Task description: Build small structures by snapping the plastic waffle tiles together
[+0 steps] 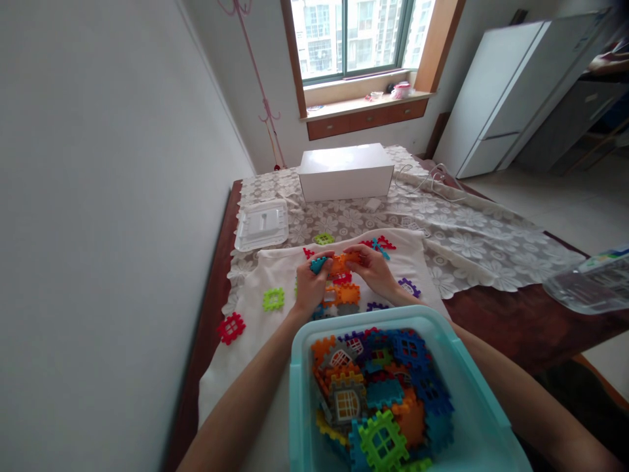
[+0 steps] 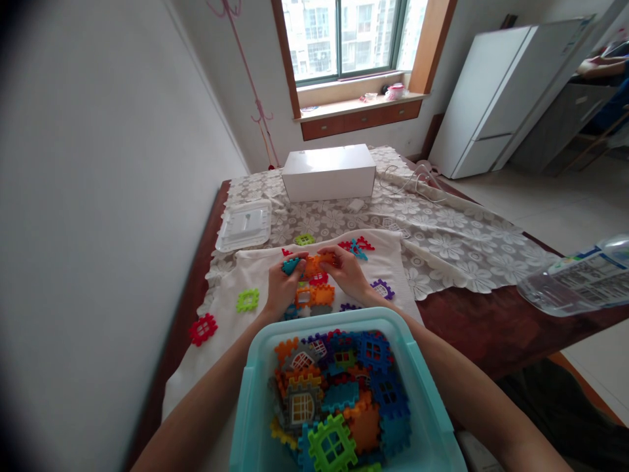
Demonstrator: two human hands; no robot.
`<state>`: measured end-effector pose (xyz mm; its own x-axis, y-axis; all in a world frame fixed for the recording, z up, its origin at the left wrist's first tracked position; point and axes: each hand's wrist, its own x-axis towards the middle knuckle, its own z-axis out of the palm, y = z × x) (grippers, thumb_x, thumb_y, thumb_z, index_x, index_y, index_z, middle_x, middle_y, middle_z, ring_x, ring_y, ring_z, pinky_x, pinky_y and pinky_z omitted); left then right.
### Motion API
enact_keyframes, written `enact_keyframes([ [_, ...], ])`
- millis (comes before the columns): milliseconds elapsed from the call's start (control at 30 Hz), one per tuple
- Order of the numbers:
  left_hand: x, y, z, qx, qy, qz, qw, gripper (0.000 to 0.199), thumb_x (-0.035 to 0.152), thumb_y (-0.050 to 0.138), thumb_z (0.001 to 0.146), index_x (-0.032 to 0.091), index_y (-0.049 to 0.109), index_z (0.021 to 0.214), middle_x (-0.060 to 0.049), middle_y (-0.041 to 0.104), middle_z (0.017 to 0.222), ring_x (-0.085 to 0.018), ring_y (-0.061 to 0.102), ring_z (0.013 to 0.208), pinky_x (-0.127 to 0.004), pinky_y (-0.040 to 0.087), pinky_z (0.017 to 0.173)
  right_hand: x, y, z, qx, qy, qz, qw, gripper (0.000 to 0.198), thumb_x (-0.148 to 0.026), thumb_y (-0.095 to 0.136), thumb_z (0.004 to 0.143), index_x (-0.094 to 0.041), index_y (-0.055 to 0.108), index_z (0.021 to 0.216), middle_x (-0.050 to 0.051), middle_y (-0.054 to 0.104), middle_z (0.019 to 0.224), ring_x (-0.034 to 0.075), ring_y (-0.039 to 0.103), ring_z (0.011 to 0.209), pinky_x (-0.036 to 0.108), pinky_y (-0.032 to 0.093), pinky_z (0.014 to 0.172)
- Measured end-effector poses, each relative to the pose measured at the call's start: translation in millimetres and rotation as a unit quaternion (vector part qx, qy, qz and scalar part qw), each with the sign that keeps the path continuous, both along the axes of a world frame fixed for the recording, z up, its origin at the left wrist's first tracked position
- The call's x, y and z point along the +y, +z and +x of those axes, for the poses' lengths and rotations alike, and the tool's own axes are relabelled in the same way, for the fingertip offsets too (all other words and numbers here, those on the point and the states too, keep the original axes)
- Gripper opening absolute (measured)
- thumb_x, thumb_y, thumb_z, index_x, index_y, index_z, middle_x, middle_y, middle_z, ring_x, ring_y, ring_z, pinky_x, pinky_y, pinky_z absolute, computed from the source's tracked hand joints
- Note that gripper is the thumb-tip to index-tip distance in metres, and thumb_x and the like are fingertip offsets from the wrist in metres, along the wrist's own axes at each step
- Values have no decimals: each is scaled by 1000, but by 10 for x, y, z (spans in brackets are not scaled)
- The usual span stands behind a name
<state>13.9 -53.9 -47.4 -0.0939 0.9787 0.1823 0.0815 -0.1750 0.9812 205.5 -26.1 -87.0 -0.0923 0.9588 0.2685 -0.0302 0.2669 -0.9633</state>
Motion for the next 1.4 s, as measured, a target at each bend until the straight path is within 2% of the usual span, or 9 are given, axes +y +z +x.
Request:
enact_keyframes([
  [267, 14, 9, -26, 14, -28, -2, 1000, 21, 36, 82, 90, 21, 90, 102, -9, 87, 102, -26, 78, 94, -35, 61, 87, -12, 32, -10, -14, -15, -14, 1000, 27, -31, 82, 79, -24, 81, 105, 7, 83, 104, 26, 75, 94, 41, 62, 87],
  [400, 10, 11, -17, 20, -38, -3, 999, 19, 34, 82, 89, 21, 90, 101, -9, 88, 100, -25, 77, 92, -35, 60, 84, -25, 39, -12, -26, -22, -19, 999, 25, -29, 80, 79, -23, 81, 104, 7, 83, 102, 26, 76, 95, 41, 63, 88],
  [533, -10, -7, 10, 35, -25, 14, 999, 20, 30, 79, 90, 22, 91, 104, -8, 88, 101, -25, 78, 93, -35, 59, 87, -32, 57, -16, -30, -21, -8, 999, 19, -33, 81, 81, -24, 81, 98, 7, 84, 101, 26, 76, 94, 42, 64, 88],
  [667, -14, 5, 5, 28, -8, 19, 999, 21, 29, 76, 91, 22, 90, 105, -8, 87, 99, -24, 77, 90, -33, 58, 84, -18, 61, -16, -10, -10, -9, 1000, 24, -36, 85, 80, -24, 81, 100, 8, 83, 103, 27, 76, 95, 42, 64, 90],
  [800, -5, 18, -11, 31, -10, 21, 999, 22, 29, 75, 90, 22, 90, 104, -9, 87, 99, -24, 77, 91, -33, 59, 84, -9, 62, -13, 2, 5, -12, 1000, 27, -35, 85, 79, -24, 80, 102, 7, 83, 105, 26, 76, 94, 42, 64, 90],
  [1100, -35, -23, 10, 56, -3, 29, 998, 22, 28, 74, 93, 23, 90, 108, -9, 88, 104, -27, 80, 97, -37, 60, 90, -27, 43, -24, -26, -9, 8, 1000, 24, -36, 83, 81, -24, 80, 101, 7, 83, 102, 26, 76, 92, 42, 64, 88],
  [1233, -35, -35, 7, 64, -9, 26, 998, 23, 26, 72, 94, 23, 89, 109, -9, 89, 108, -28, 81, 103, -39, 61, 96, -36, 18, -32, -31, -16, 3, 999, 22, -38, 84, 82, -24, 79, 98, 7, 81, 98, 26, 75, 89, 42, 63, 88],
  [1400, -20, -84, -6, 98, -18, 41, 994, 25, 26, 71, 95, 23, 89, 112, -8, 89, 110, -26, 82, 103, -37, 60, 95, -30, 17, -23, -31, -18, -15, 999, 25, -42, 85, 81, -23, 78, 97, 8, 82, 98, 26, 76, 91, 40, 64, 84],
])
